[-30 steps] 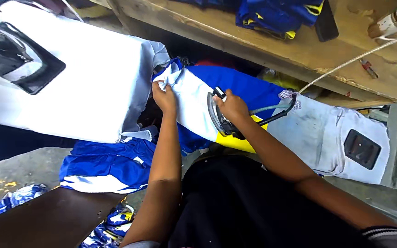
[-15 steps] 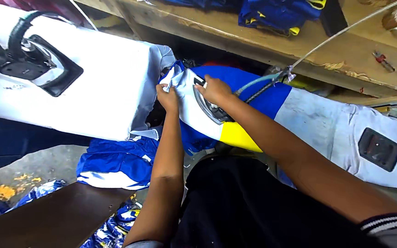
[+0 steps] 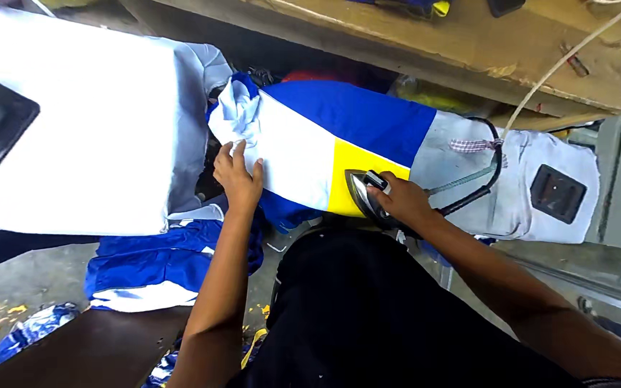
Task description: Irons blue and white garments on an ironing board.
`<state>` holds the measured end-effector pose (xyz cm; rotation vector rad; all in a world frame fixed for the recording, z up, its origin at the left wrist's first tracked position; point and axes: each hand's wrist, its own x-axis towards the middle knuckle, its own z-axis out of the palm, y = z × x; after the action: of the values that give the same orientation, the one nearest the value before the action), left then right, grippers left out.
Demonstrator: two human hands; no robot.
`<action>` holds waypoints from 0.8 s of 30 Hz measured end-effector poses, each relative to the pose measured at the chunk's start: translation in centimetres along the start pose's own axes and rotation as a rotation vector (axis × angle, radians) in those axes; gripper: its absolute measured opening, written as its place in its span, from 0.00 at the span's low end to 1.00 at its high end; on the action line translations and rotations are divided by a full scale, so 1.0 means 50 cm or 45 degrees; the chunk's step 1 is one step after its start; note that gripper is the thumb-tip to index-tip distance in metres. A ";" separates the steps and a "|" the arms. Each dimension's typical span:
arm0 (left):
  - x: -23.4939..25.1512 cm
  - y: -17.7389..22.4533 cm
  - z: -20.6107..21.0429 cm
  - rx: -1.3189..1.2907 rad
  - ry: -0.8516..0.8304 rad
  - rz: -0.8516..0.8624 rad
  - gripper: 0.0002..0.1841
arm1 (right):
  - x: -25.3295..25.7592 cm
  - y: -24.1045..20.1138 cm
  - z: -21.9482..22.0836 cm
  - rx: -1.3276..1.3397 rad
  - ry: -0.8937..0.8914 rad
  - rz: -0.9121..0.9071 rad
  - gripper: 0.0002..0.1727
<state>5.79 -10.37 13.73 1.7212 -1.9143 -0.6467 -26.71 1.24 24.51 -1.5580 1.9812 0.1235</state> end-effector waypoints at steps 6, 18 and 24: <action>-0.022 -0.061 0.050 0.189 -0.004 -0.123 0.29 | 0.105 -0.112 -0.036 0.101 0.058 0.117 0.33; -0.033 -0.056 0.052 0.073 -0.096 -0.261 0.32 | -0.024 -0.079 0.029 -0.066 -0.138 -0.232 0.31; -0.026 -0.033 0.046 0.069 -0.114 -0.351 0.30 | -0.010 -0.100 0.022 -0.080 -0.223 -0.301 0.31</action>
<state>5.72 -9.15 10.83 2.0434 -1.7823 -0.7903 -21.65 0.63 25.31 -1.7459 1.6609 0.2197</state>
